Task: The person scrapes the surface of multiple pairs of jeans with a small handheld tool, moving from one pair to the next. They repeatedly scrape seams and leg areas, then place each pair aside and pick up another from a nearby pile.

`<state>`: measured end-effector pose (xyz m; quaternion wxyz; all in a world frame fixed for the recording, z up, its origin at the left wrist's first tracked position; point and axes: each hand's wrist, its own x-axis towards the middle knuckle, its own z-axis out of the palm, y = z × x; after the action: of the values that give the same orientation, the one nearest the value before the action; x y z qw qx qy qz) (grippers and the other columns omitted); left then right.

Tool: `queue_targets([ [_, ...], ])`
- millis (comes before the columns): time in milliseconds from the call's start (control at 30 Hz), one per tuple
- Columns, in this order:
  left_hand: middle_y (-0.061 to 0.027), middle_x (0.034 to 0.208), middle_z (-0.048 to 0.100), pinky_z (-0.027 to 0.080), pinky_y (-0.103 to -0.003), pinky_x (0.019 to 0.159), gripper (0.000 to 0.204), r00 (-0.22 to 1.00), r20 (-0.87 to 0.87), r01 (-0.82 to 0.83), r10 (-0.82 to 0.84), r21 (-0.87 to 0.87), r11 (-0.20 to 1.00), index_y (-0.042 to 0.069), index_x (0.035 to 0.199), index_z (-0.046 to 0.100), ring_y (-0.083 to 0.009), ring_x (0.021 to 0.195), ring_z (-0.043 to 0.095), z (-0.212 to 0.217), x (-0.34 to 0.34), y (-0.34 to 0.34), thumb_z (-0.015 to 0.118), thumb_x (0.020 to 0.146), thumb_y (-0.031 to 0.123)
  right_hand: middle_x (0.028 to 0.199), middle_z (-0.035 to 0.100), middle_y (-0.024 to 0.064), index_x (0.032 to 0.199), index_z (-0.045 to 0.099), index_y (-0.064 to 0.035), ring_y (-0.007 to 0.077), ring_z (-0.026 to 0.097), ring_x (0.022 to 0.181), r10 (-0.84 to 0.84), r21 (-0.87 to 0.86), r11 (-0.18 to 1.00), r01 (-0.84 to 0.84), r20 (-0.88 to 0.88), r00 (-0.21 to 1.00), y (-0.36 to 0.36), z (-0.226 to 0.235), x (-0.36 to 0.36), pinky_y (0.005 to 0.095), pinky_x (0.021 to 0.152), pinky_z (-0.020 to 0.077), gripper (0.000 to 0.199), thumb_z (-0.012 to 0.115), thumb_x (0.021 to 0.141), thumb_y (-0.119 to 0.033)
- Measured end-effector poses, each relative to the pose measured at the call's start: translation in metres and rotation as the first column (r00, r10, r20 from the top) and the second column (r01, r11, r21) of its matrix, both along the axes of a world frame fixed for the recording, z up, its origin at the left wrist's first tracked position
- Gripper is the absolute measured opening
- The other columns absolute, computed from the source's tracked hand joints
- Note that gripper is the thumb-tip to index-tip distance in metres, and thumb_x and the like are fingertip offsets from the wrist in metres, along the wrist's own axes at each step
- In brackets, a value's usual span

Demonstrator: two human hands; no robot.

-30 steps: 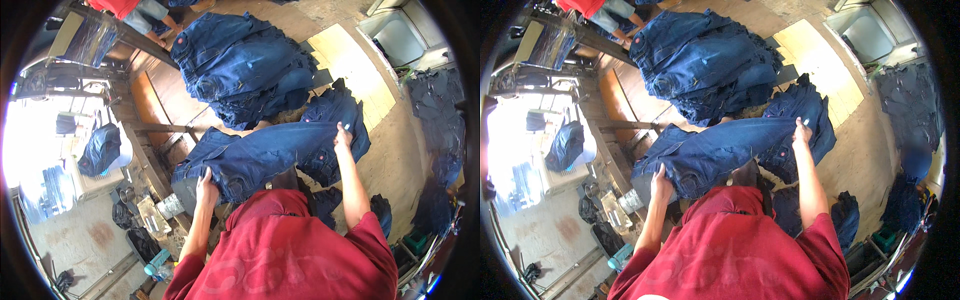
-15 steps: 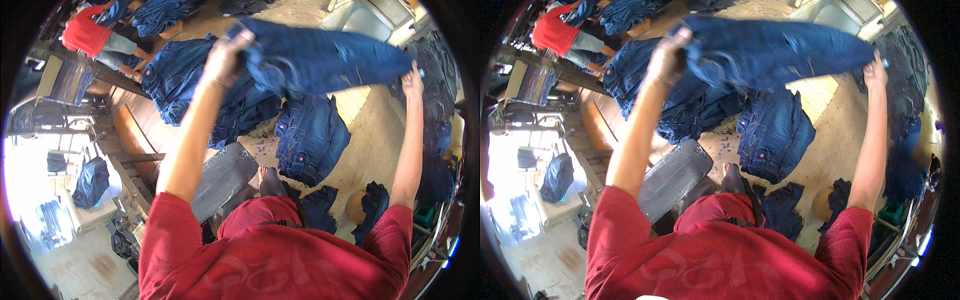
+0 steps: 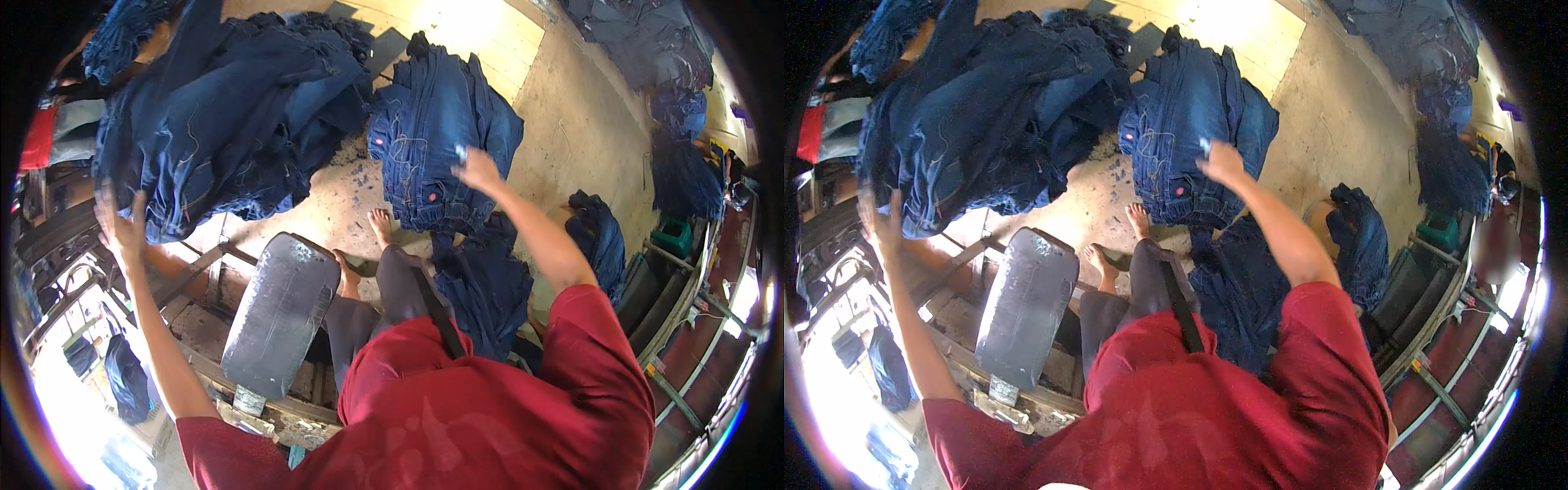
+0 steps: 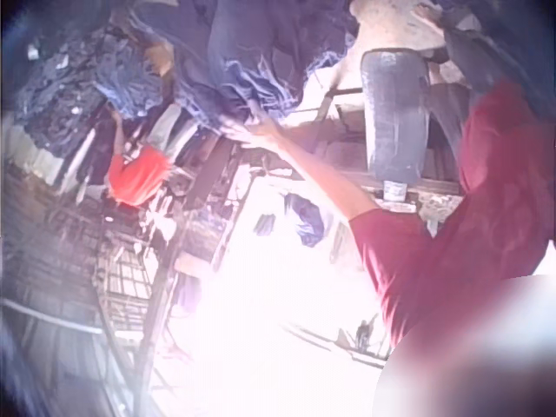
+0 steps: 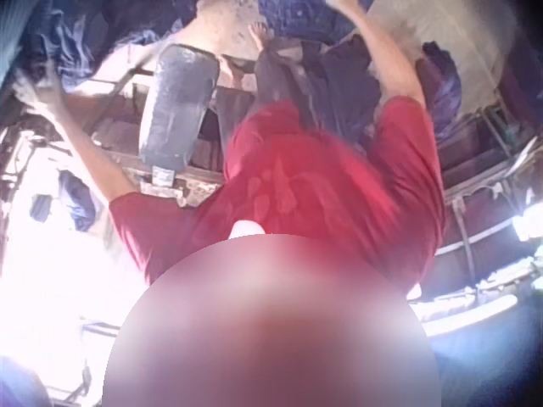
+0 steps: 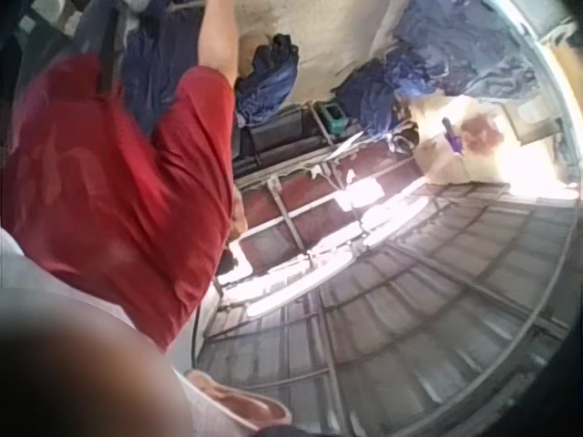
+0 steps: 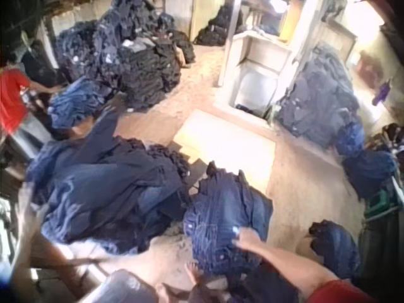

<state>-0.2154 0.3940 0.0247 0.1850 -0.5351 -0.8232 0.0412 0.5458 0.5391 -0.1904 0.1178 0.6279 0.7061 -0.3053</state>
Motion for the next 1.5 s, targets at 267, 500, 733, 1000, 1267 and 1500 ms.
queue_targets([
  [267, -0.0276, 0.178, 0.026, 0.025, -0.056, 0.133, 0.076, 0.982, 0.191, 0.063, 0.007, -0.361, 0.930, 0.013, 0.164, 0.052, -0.0515, 0.163, 0.024, -0.117, -0.066, -0.008, 0.069, 0.104, 0.056, 0.147, 0.052, 0.0191, 0.131, 0.049, -0.0057, 0.0409, 0.056, 0.134, 0.109, 0.144, 0.979, -0.144, 0.225, 0.968, -0.148, -0.102, 0.030, 0.0618, 0.106, 0.0514, 0.066, 0.090, 0.081, -0.015],
  [500, -0.0166, 0.138, 0.073, 0.053, -0.053, 0.109, 0.054, 0.895, 0.284, 0.224, -0.344, 0.381, 0.897, 0.013, 0.138, 0.075, -0.0333, 0.128, 0.069, 0.005, 0.168, 0.022, 0.073, 0.103, 0.053, 0.093, 0.069, 0.0259, 0.122, 0.053, -0.0002, 0.0495, 0.071, 0.089, -0.140, 0.322, 0.917, 0.235, -0.291, 0.946, -0.144, -0.058, 0.068, 0.0551, 0.080, 0.0562, 0.038, 0.075, 0.092, -0.003],
  [733, -0.0209, 0.161, 0.057, 0.029, -0.047, 0.131, 0.108, -0.392, 0.775, 0.510, 0.496, -0.266, 0.818, 0.001, 0.164, 0.049, -0.0335, 0.157, 0.045, -0.038, 0.510, -0.013, 0.039, 0.101, 0.088, 0.096, 0.073, 0.0226, 0.118, 0.056, -0.0008, 0.0448, 0.074, 0.086, -0.112, 0.659, 0.657, 0.367, -0.396, 0.912, -0.110, 0.088, -0.020, 0.0502, 0.077, 0.0585, 0.023, 0.068, 0.098, 0.000],
  [1000, -0.0100, 0.135, 0.075, 0.055, -0.050, 0.110, 0.053, -0.930, 0.341, -0.243, -0.141, -0.279, 0.929, 0.011, 0.132, 0.070, -0.0276, 0.122, 0.071, -0.060, 0.478, 0.019, 0.055, 0.112, 0.058, 0.098, 0.076, 0.0129, 0.105, 0.063, -0.0065, 0.0331, 0.076, 0.088, 0.230, 0.754, 0.622, 0.213, -0.435, 0.871, -0.169, 0.170, -0.153, 0.0441, 0.076, 0.0641, 0.022, 0.073, 0.087, 0.001],
  [1267, -0.0155, 0.160, 0.058, 0.047, -0.058, 0.122, 0.062, -0.800, 0.427, -0.566, -0.423, -0.300, 0.768, 0.007, 0.161, 0.050, -0.0369, 0.141, 0.061, -0.043, 0.317, -0.169, 0.050, 0.116, 0.050, 0.108, 0.071, 0.0164, 0.114, 0.059, -0.0025, 0.0321, 0.073, 0.096, 0.433, 0.518, 0.848, -0.109, -0.560, 0.707, -0.346, 0.176, -0.269, 0.0433, 0.077, 0.0643, 0.023, 0.066, 0.093, -0.008],
  [1500, -0.0154, 0.155, 0.063, 0.046, -0.059, 0.122, 0.060, -0.628, 0.602, -0.768, -0.492, -0.377, 0.518, 0.007, 0.155, 0.059, -0.0374, 0.140, 0.062, -0.034, 0.239, -0.369, 0.056, 0.114, 0.050, 0.090, 0.078, 0.0110, 0.101, 0.060, -0.0063, 0.0255, 0.077, 0.076, 0.265, 0.225, 0.964, -0.140, -0.856, 0.445, -0.404, 0.201, -0.282, 0.0377, 0.063, 0.0602, 0.029, 0.081, 0.099, -0.026],
])
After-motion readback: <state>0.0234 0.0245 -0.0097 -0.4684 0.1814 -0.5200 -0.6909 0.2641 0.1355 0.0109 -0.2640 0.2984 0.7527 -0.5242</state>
